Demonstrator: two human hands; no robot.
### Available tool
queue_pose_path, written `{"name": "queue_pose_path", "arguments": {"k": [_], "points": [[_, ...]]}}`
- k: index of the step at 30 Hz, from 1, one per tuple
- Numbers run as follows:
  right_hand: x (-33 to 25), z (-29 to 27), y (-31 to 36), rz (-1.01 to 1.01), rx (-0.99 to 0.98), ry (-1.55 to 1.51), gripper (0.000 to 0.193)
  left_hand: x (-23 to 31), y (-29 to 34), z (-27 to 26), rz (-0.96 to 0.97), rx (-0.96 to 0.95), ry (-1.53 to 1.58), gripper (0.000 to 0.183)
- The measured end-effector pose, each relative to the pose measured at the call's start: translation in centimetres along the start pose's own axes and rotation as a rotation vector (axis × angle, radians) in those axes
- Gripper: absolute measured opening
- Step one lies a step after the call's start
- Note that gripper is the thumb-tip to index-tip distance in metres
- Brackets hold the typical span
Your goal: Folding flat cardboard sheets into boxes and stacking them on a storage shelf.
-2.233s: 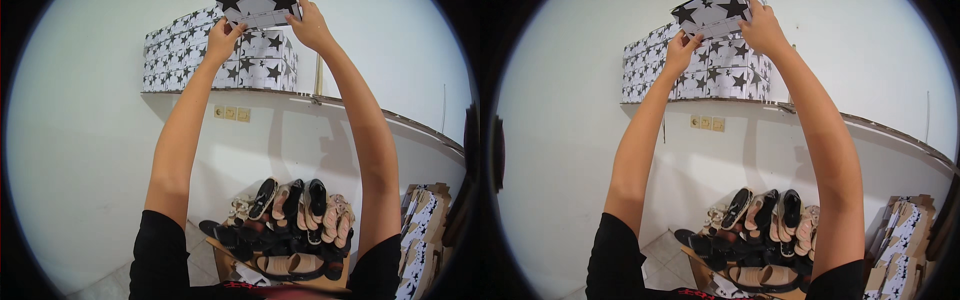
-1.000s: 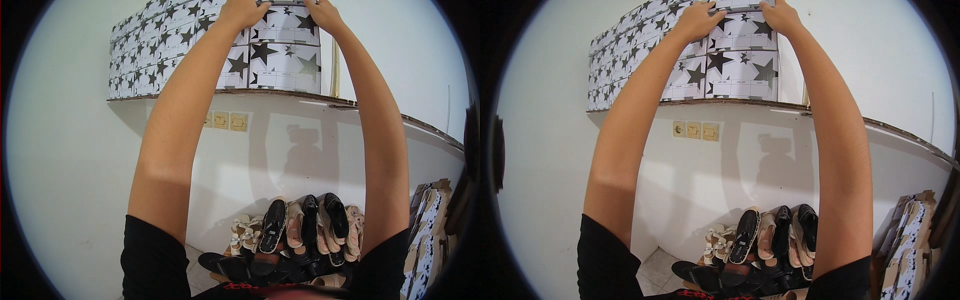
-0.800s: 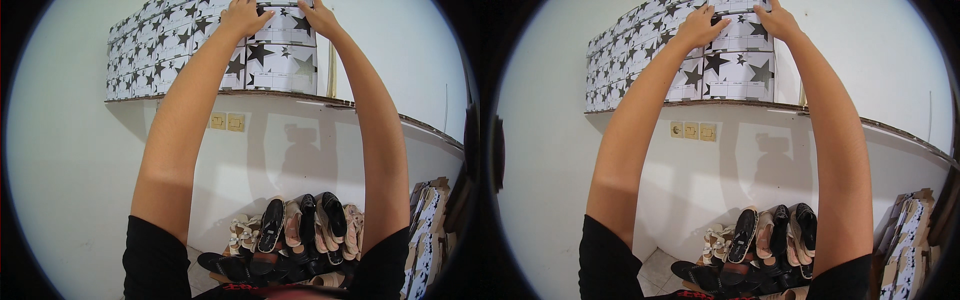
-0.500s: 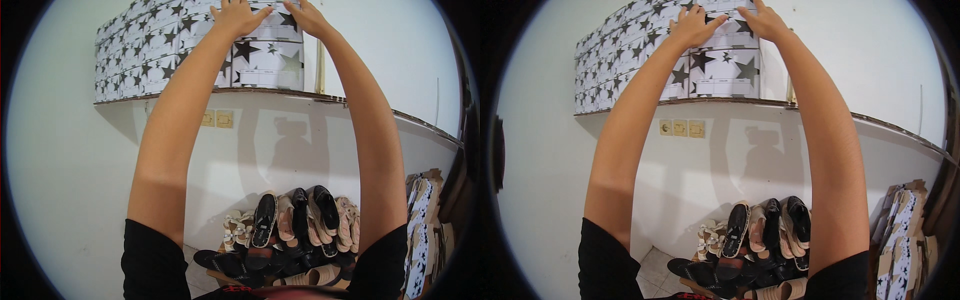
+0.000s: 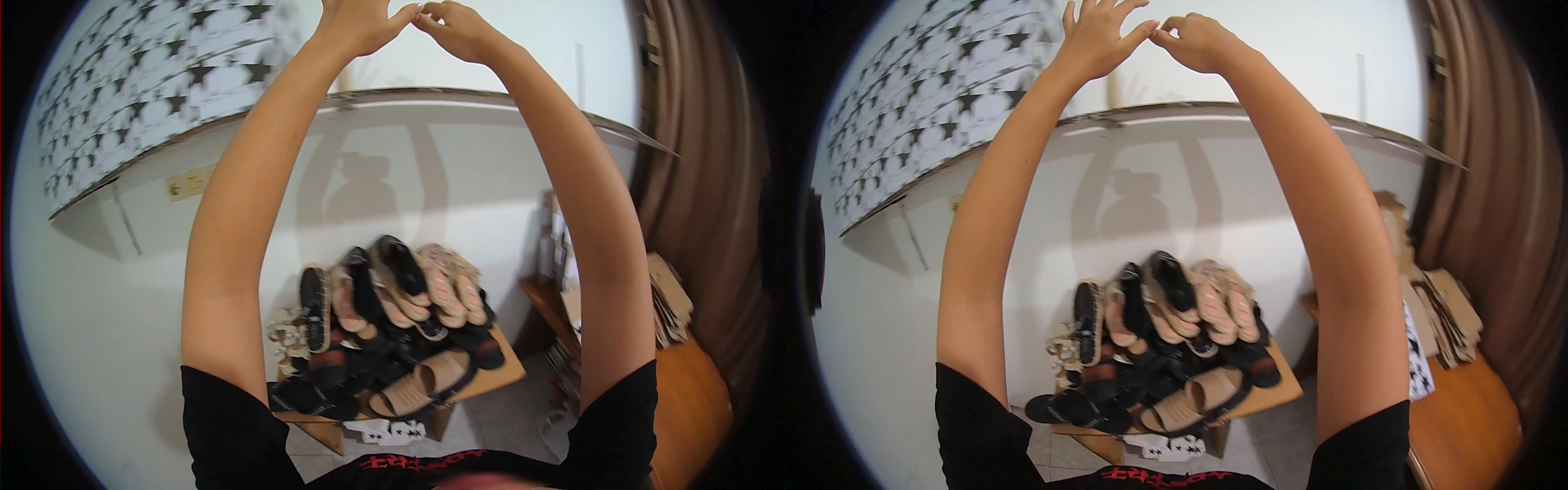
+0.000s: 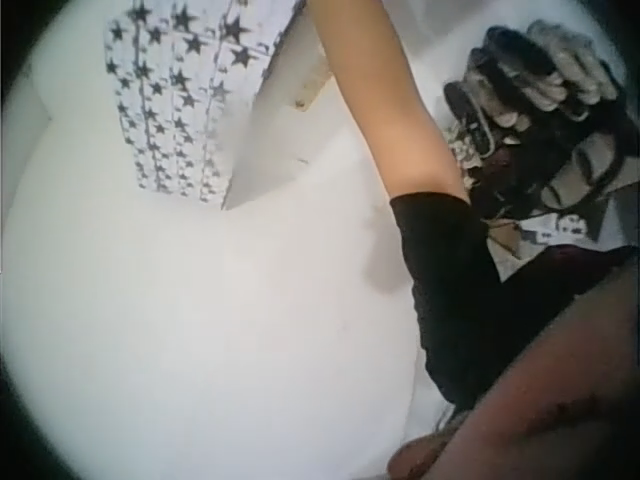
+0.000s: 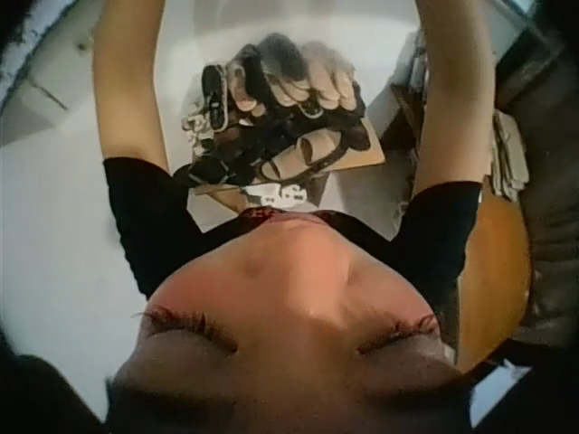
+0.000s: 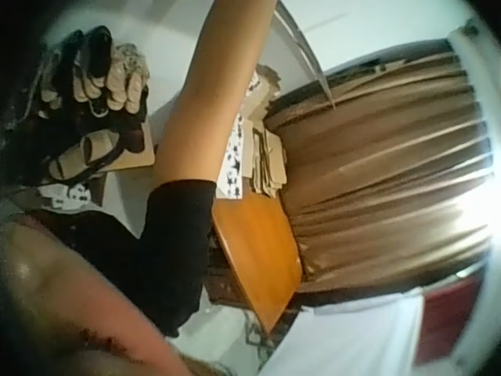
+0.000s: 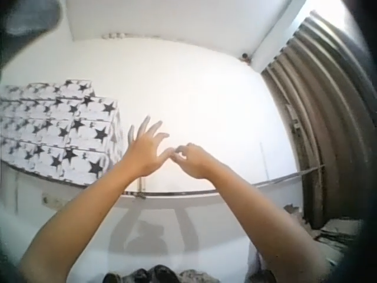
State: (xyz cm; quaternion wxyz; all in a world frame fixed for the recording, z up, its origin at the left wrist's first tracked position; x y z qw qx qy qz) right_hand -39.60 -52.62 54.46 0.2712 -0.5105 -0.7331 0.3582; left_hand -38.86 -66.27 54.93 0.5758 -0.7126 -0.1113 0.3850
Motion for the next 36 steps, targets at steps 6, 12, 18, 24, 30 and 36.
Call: {"name": "queue_pose_path", "arguments": {"k": [6, 12, 18, 24, 30, 36], "points": [[10.3, -8.3, 15.7, 0.070, -0.251, 0.433, 0.053, 15.8, -1.0, 6.9, 0.128, -0.108, 0.330, 0.035], [18.2, -15.2, 35.0, 0.472, -0.668, 0.541, 0.042, 34.3, 1.5, 11.3, 0.140, -0.363, 0.762, 0.032], [22.6, -16.6, 52.4, 0.700, -0.870, 0.443, 0.049, 50.9, 10.6, 16.0, 0.016, -1.133, 1.600, 0.054], [27.4, -12.2, 67.0, 1.075, -1.125, 0.127, 0.053, 65.5, 25.9, 29.4, -0.200, -1.523, 1.618, 0.062], [33.4, -7.2, 76.6, 1.168, -1.095, 0.067, 0.055, 76.5, 35.9, 35.8, -0.458, -1.603, 1.784, 0.059], [40.4, -0.8, 86.7, 1.398, -0.788, 0.032, 0.065, 81.5, 39.8, 39.9, -0.648, -1.716, 1.451, 0.076]]}}
Point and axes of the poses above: each hand's wrist, its own y-axis away from the middle knuckle, its own z-axis out of the palm, x = y × z, the point moved 6 cm from there along -y, towards the middle knuckle, and after that the axes turned 5 degrees about y, right-handed, at the moved point
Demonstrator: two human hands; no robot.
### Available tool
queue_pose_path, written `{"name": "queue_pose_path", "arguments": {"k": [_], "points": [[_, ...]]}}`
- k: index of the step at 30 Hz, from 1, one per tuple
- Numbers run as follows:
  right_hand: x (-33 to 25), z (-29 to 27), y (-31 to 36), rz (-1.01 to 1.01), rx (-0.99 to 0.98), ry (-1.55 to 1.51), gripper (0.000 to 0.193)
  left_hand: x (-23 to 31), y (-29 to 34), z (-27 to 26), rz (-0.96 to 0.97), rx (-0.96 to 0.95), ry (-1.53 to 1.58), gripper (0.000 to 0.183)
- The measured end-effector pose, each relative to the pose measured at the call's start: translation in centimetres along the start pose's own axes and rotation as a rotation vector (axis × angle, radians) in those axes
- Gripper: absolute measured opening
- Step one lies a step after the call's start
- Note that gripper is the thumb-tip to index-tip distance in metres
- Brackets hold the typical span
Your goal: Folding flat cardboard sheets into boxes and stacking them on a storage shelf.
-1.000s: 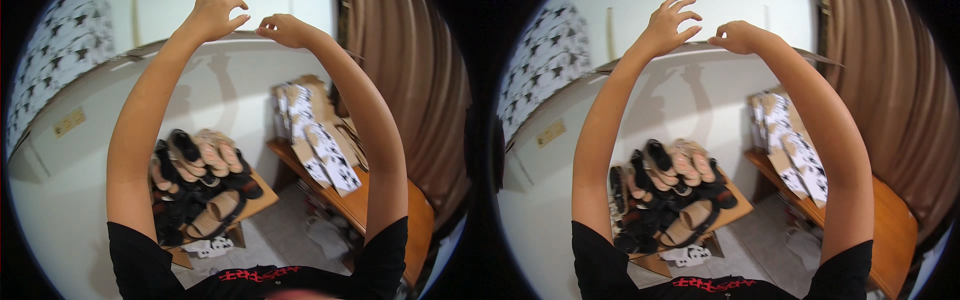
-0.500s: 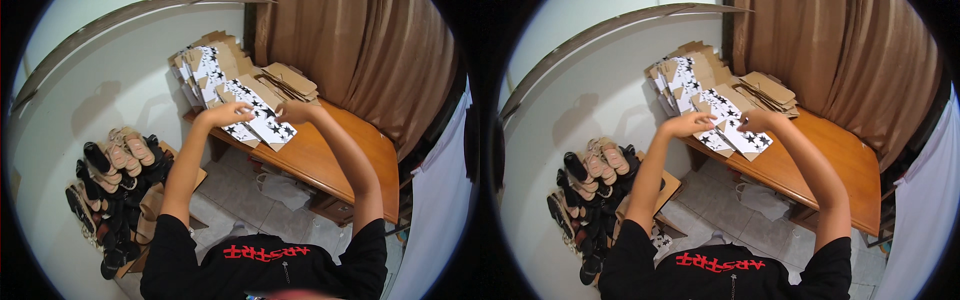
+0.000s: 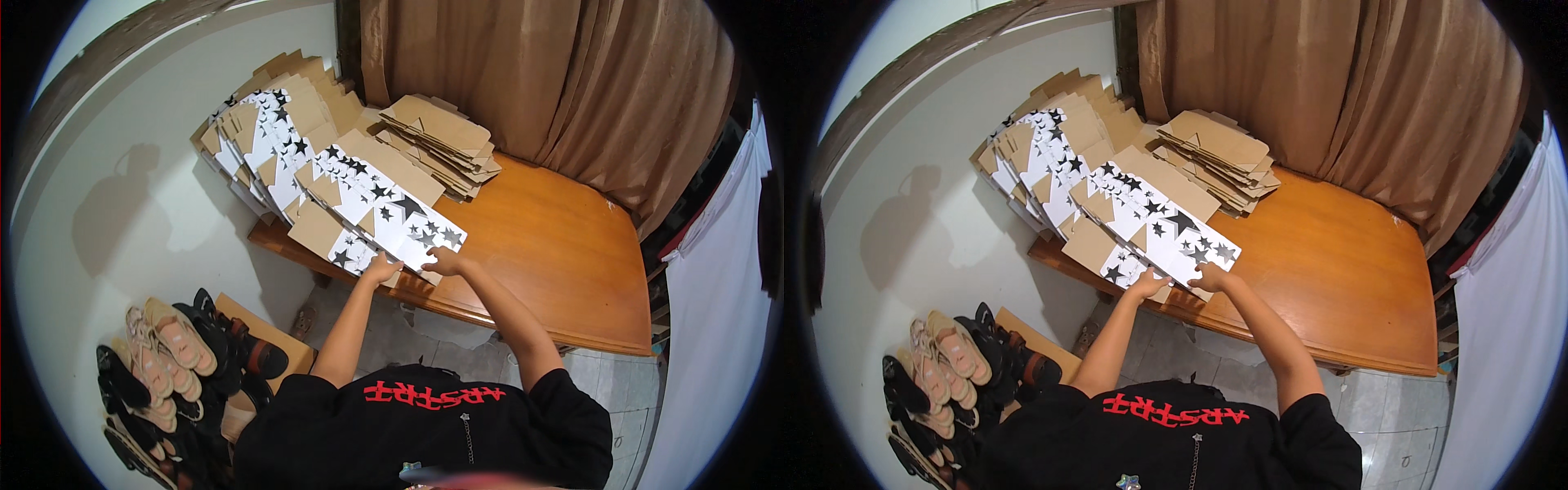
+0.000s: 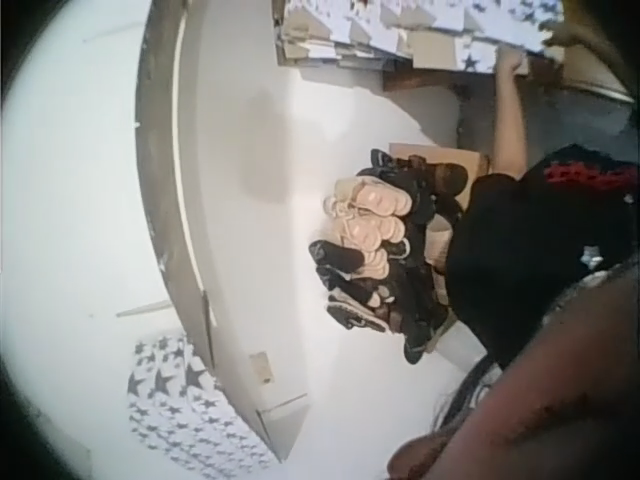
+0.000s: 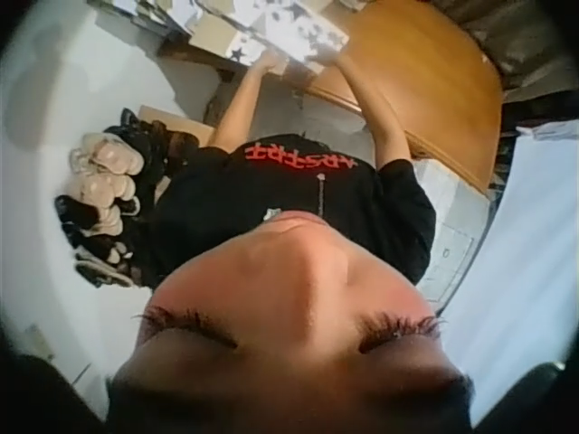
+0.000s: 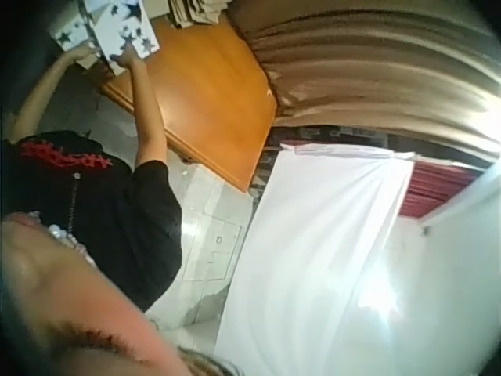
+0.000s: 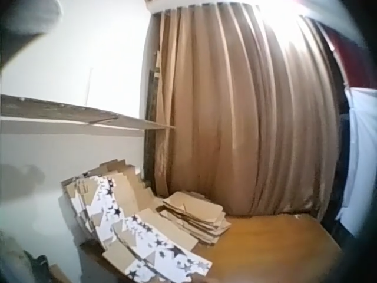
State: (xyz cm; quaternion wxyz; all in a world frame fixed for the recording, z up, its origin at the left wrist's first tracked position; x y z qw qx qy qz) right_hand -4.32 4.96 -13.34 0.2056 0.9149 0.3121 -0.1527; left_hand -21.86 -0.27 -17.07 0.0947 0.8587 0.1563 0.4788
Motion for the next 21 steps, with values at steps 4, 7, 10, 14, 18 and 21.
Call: {"name": "queue_pose_path", "arguments": {"k": [4, 7, 10, 14, 18, 21], "points": [[-0.5, 3.5, -2.7, 0.148, 0.095, 0.028, 0.087, -4.0, -3.9, 0.2, 0.115, 0.121, 0.184, 0.082], [-1.1, 4.7, -3.0, 0.075, 0.192, 0.234, 0.091, -4.8, -5.1, 2.1, 0.105, 0.040, 0.361, 0.090], [-0.9, 5.9, -2.9, 0.143, 0.256, 0.213, 0.085, -3.3, -3.9, 3.3, 0.066, 0.045, 0.505, 0.096], [-0.7, 6.7, -3.5, 0.127, 0.383, 0.327, 0.077, -3.3, -3.2, 2.9, 0.002, 0.117, 0.521, 0.093], [-0.2, 7.2, -3.9, 0.074, 0.432, 0.410, 0.071, -1.7, -2.1, 2.9, 0.004, 0.085, 0.582, 0.091], [-0.9, 6.7, -3.7, 0.000, 0.441, 0.424, 0.069, -3.2, -2.7, 3.2, -0.032, 0.137, 0.669, 0.090]]}}
Point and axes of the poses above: each hand's wrist, its own y-axis away from the middle knuckle, its own z-axis out of the palm, x = y × z, the point moved 6 cm from there along -y, towards the middle knuckle, and after that the axes turned 5 degrees about y, right-handed, at the moved point
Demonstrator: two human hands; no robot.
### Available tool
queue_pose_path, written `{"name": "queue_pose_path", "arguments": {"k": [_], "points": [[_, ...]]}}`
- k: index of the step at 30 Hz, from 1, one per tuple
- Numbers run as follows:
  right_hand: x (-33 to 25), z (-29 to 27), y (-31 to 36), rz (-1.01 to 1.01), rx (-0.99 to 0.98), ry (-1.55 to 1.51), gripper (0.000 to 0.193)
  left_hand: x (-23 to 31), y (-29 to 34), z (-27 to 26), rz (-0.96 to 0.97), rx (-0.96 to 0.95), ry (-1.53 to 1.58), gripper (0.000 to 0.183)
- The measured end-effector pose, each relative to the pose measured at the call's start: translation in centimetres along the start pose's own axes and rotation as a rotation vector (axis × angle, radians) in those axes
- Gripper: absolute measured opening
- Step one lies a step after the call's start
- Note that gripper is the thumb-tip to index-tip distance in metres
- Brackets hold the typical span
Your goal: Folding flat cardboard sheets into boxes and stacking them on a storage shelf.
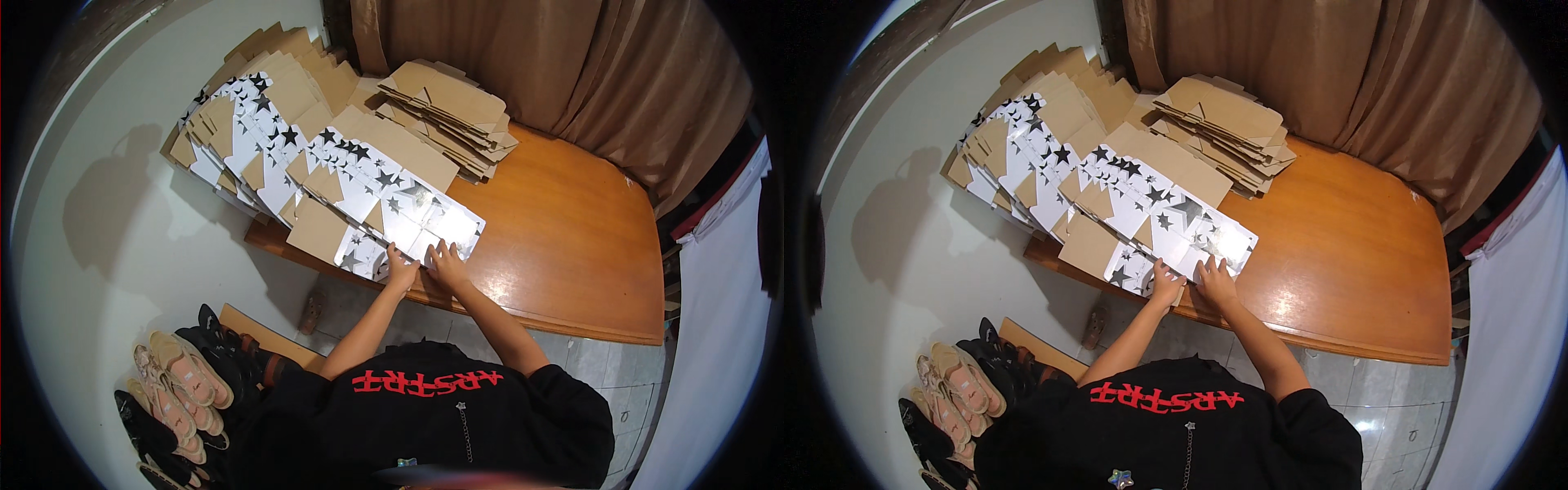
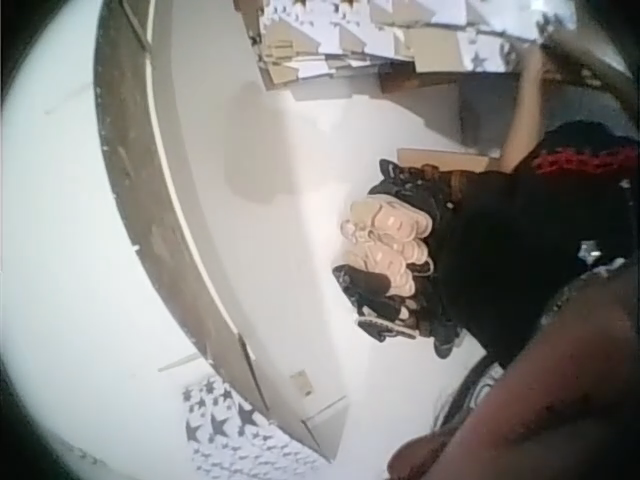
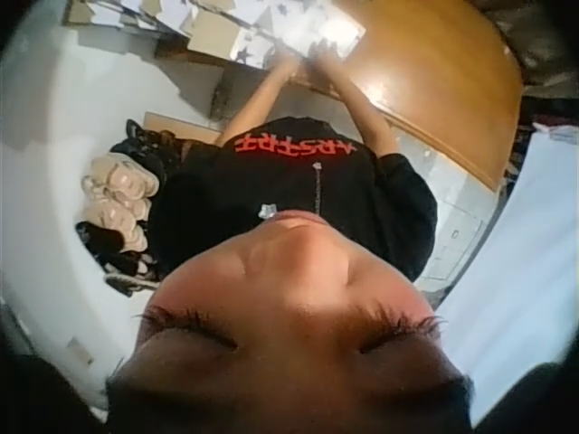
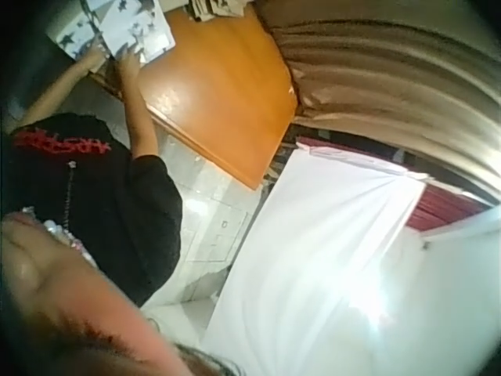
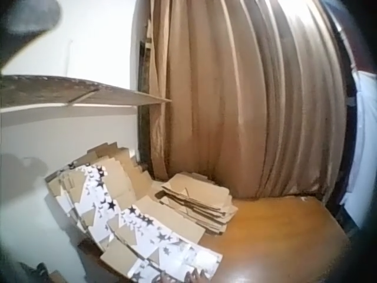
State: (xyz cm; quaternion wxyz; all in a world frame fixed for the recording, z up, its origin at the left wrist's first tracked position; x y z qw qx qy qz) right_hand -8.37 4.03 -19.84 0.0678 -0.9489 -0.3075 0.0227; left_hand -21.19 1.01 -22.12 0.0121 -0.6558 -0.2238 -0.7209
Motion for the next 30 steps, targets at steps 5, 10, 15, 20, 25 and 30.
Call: {"name": "queue_pose_path", "arguments": {"k": [5, 10, 15, 20, 25, 30], "points": [[1.1, -0.3, 0.0, 0.037, 0.033, -0.087, 0.060, -0.8, -0.5, -0.4, -0.022, 0.096, 0.116, 0.082], [4.1, -2.3, -1.4, 0.157, -0.082, -0.228, 0.030, -2.0, -1.8, -1.2, 0.037, 0.179, -0.080, 0.066], [6.6, -7.6, -1.7, 0.163, 0.180, -0.287, 0.013, -0.4, -1.5, -1.7, 0.052, 0.246, -0.076, 0.064], [8.1, -14.9, 0.5, 0.258, 0.433, -0.377, 0.009, 4.5, -1.2, 0.2, 0.304, 0.046, -0.009, 0.070], [8.4, -17.4, 4.0, 0.331, 0.575, -0.464, 0.006, 11.6, 1.8, 6.5, 0.446, -0.353, 0.171, 0.079], [7.0, -17.5, 8.2, 0.463, 0.624, -0.488, 0.013, 17.0, 3.9, 12.2, 0.408, -0.444, 0.285, 0.077]]}}
Point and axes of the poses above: each hand's wrist, its own y-axis away from the middle knuckle, its own z-axis out of the palm, x = y × z, the point moved 6 cm from there along -y, towards the middle knuckle, and after that the axes turned 5 degrees about y, right-handed, at the moved point
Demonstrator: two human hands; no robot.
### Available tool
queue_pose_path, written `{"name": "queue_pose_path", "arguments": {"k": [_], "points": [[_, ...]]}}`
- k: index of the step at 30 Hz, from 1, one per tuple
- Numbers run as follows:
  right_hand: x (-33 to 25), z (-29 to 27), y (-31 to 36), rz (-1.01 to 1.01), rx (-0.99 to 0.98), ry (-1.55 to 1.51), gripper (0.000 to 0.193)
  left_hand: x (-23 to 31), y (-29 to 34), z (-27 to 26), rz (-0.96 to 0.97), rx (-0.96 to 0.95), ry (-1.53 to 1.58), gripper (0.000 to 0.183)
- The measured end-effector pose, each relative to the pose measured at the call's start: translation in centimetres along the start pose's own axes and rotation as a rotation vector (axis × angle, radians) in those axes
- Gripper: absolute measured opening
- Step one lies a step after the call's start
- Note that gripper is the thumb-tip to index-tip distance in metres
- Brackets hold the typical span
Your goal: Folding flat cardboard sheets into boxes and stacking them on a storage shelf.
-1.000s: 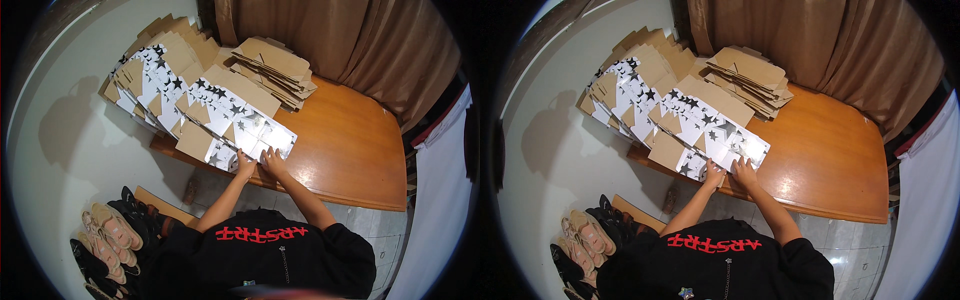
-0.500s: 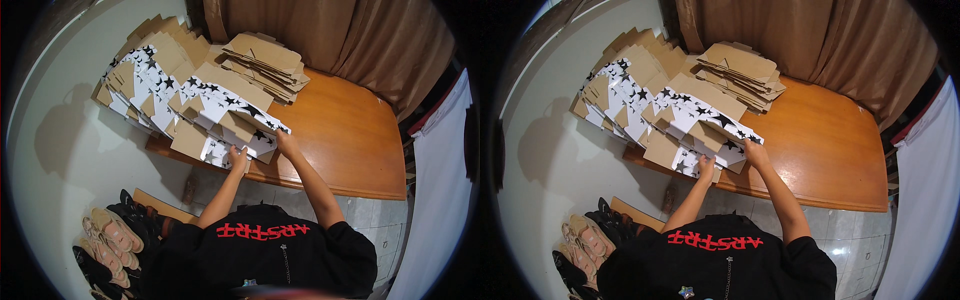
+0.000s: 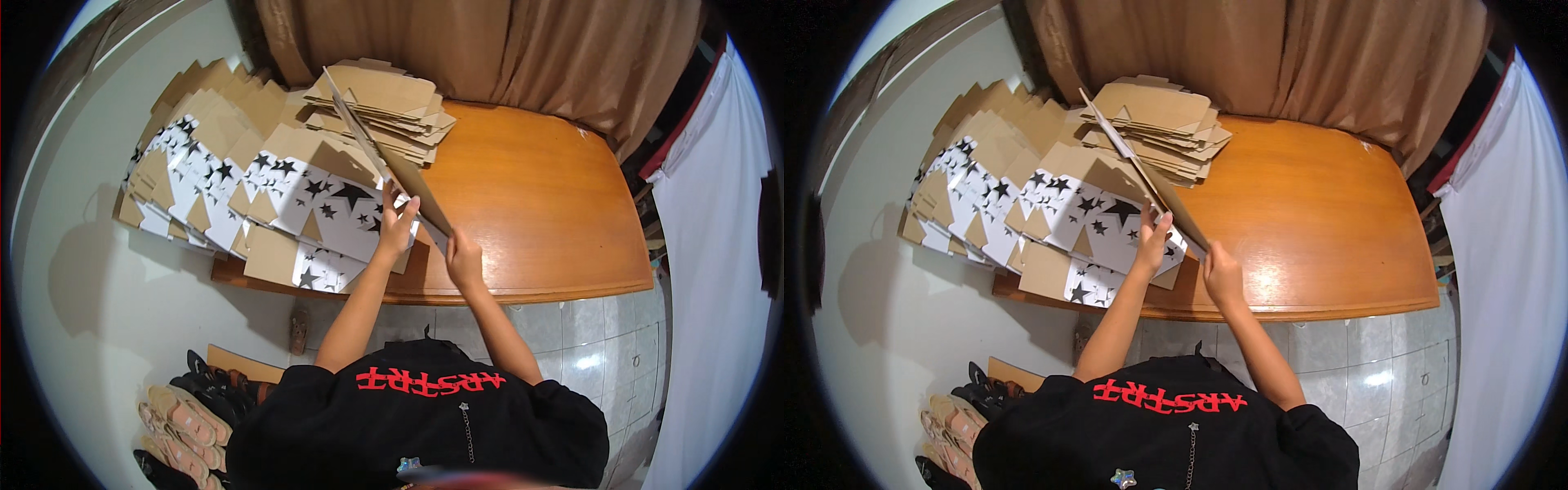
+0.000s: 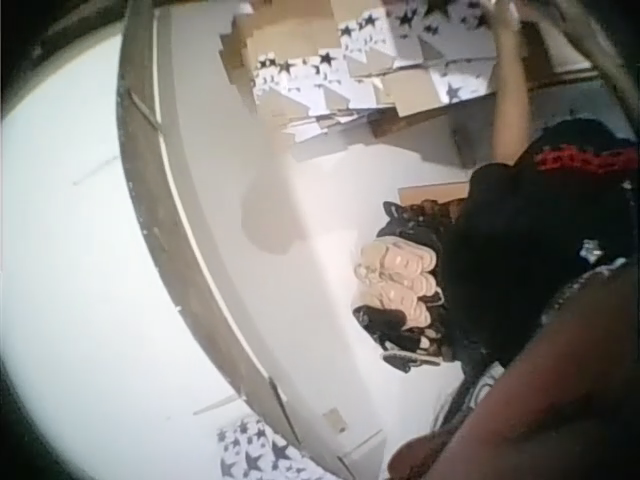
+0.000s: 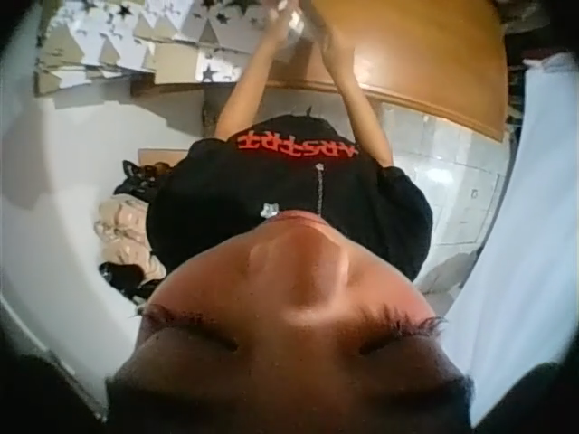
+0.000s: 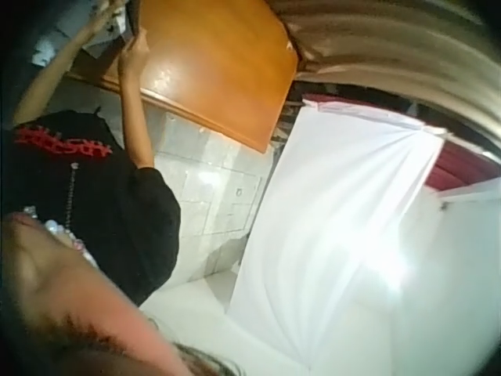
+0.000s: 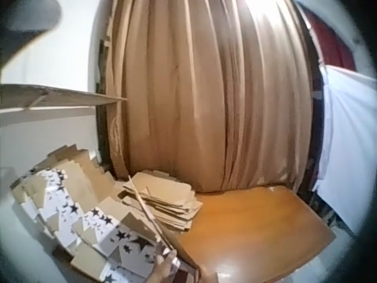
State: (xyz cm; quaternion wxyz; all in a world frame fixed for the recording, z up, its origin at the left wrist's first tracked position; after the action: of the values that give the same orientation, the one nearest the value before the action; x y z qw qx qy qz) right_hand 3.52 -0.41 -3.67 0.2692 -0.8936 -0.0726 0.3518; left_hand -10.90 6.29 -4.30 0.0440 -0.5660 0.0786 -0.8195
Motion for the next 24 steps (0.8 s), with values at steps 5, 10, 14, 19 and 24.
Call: {"name": "queue_pose_path", "arguments": {"k": [5, 10, 14, 19, 24], "points": [[2.1, -1.7, 2.5, 0.093, 0.082, -0.116, 0.020, -0.2, -0.9, 5.2, 0.184, 0.004, -0.147, 0.062], [6.7, -4.9, 3.1, 0.191, 0.192, -0.153, 0.019, -1.2, -0.9, 10.5, 0.139, 0.012, -0.356, 0.039], [11.8, -6.9, 2.7, 0.364, 0.084, -0.222, 0.023, -1.7, -2.1, 14.0, 0.319, 0.054, -0.481, 0.029], [17.3, -11.4, -1.0, 0.417, 0.163, -0.343, 0.057, -2.2, -2.6, 18.2, 0.269, 0.030, -0.673, 0.025], [20.3, -18.2, -5.6, 0.468, 0.313, -0.150, 0.068, -3.7, -2.7, 21.8, 0.229, -0.085, -0.722, 0.022]]}}
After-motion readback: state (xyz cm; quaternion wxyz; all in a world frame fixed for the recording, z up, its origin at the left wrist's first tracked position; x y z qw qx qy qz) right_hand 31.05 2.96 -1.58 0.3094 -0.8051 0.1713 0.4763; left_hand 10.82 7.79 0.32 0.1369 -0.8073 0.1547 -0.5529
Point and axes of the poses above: each hand's wrist, its own y-axis away from the middle knuckle, its own z-axis out of the palm, x = y × z, the point moved 6 cm from there along -y, towards the middle knuckle, and after that the axes turned 5 degrees about y, right-handed, at the moved point
